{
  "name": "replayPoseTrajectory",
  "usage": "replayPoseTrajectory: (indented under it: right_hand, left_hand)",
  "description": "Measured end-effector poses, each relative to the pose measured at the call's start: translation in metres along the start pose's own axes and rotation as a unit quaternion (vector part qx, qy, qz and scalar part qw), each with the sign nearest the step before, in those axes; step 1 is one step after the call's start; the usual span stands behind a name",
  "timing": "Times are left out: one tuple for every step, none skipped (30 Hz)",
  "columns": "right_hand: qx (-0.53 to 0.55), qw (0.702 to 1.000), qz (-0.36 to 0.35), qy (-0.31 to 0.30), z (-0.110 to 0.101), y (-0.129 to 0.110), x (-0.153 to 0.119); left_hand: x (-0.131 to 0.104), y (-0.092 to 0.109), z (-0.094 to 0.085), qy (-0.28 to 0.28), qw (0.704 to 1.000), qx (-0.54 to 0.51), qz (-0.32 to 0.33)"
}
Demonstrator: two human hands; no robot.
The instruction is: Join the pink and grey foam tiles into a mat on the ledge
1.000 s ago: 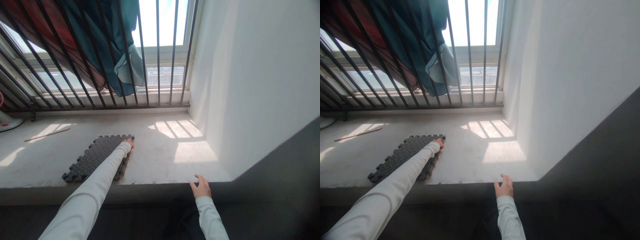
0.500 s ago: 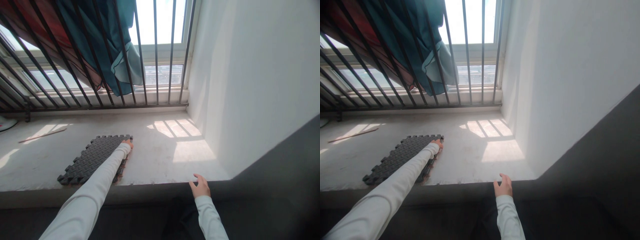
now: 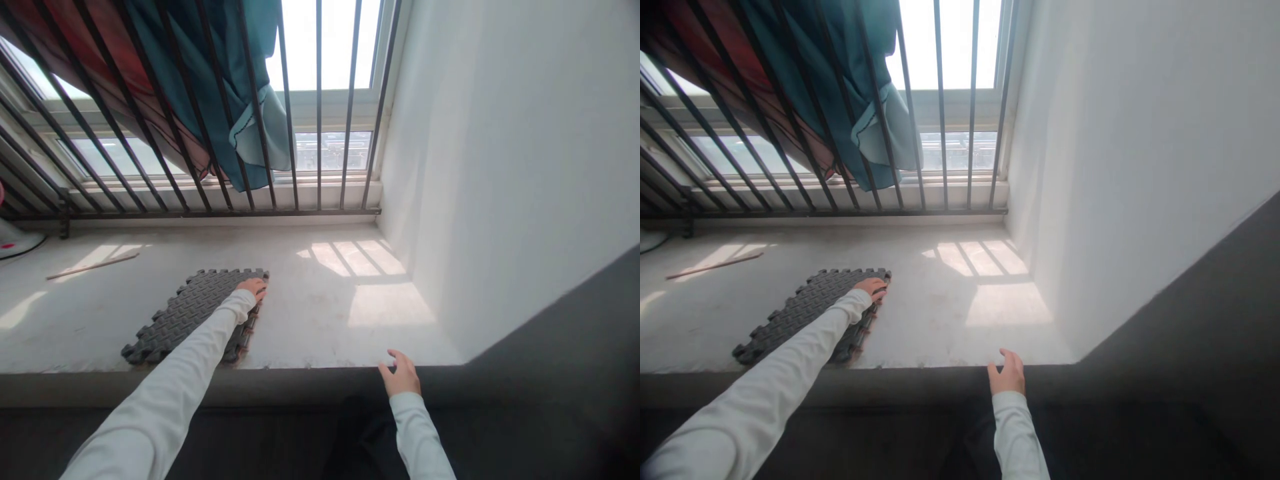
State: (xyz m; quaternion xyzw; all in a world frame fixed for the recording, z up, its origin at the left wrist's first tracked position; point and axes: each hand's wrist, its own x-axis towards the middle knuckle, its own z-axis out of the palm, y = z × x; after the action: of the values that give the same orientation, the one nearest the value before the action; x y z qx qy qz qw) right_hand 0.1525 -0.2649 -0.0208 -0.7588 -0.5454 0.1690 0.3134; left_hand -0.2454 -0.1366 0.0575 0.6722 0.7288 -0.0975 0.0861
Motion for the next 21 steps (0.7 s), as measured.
replayPoseTrajectory:
  right_hand:
    - [-0.002, 1.0, -0.001, -0.001, 0.0, 0.0, 0.0]
    - [-0.005, 1.0, -0.003, -0.002, 0.0, -0.001, 0.0]
    - [-0.007, 1.0, -0.005, -0.004, 0.0, -0.001, 0.0]
    - [-0.009, 1.0, -0.008, -0.004, 0.0, -0.002, 0.0]
    - [-0.01, 1.0, -0.011, -0.004, 0.0, -0.002, 0.0]
    - [-0.011, 1.0, -0.012, -0.002, 0.0, -0.003, 0.0]
    - [-0.012, 1.0, -0.013, 0.0, 0.0, -0.003, 0.0]
    - [-0.013, 1.0, -0.012, 0.002, -0.001, -0.004, 0.001]
    - [-0.015, 1.0, -0.01, 0.003, -0.001, -0.005, 0.001]
    - [-0.017, 1.0, -0.009, 0.002, -0.002, -0.006, 0.001]
    - [-0.019, 1.0, -0.009, -0.001, -0.002, -0.007, 0.001]
    - [-0.021, 1.0, -0.01, -0.006, -0.003, -0.008, 0.001]
    - [-0.024, 1.0, -0.011, -0.013, -0.004, -0.009, 0.001]
    - [-0.027, 0.999, -0.014, -0.018, -0.005, -0.01, 0.0]
    - [-0.029, 0.999, -0.017, -0.022, -0.006, -0.011, -0.001]
    - [-0.032, 0.999, -0.021, -0.025, -0.007, -0.012, -0.002]
    - [-0.035, 0.999, -0.025, -0.026, -0.009, -0.013, -0.003]
    - [-0.037, 0.998, -0.03, -0.027, -0.011, -0.013, -0.004]
    - [-0.04, 0.998, -0.036, -0.028, -0.013, -0.013, -0.006]
    - [-0.042, 0.998, -0.04, -0.029, -0.015, -0.013, -0.007]
    - [-0.044, 0.998, -0.042, -0.029, -0.018, -0.012, -0.009]
  left_hand:
    - [-0.008, -0.008, 0.001, 0.006, 1.0, 0.001, -0.01]
    - [-0.017, -0.016, 0.003, 0.006, 1.0, 0.003, -0.029]
    - [-0.027, -0.025, 0.007, -0.001, 0.998, 0.004, -0.056]
    - [-0.039, -0.035, 0.013, -0.011, 0.996, 0.005, -0.088]
    - [-0.052, -0.044, 0.021, -0.02, 0.992, 0.007, -0.123]
    - [-0.066, -0.053, 0.031, -0.028, 0.987, 0.008, -0.16]
    - [-0.081, -0.06, 0.041, -0.034, 0.98, 0.008, -0.194]
    - [-0.096, -0.067, 0.052, -0.036, 0.975, 0.008, -0.219]
    - [-0.11, -0.071, 0.063, -0.031, 0.973, 0.01, -0.228]
    - [-0.122, -0.074, 0.072, -0.021, 0.974, 0.012, -0.226]
    - [-0.132, -0.074, 0.079, -0.007, 0.976, 0.015, -0.215]
    - [-0.14, -0.074, 0.085, 0.008, 0.979, 0.017, -0.202]
    - [-0.145, -0.071, 0.087, 0.023, 0.981, 0.017, -0.193]
    - [-0.148, -0.068, 0.088, 0.032, 0.981, 0.013, -0.19]
    - [-0.15, -0.065, 0.086, 0.036, 0.98, 0.006, -0.194]
    - [-0.151, -0.062, 0.083, 0.039, 0.979, -0.004, -0.2]
    - [-0.151, -0.06, 0.08, 0.042, 0.977, -0.013, -0.207]
    - [-0.152, -0.058, 0.076, 0.049, 0.975, -0.021, -0.215]
    - [-0.154, -0.058, 0.073, 0.058, 0.973, -0.028, -0.224]
    - [-0.157, -0.059, 0.07, 0.069, 0.969, -0.033, -0.237]
    - [-0.161, -0.061, 0.068, 0.082, 0.963, -0.037, -0.253]
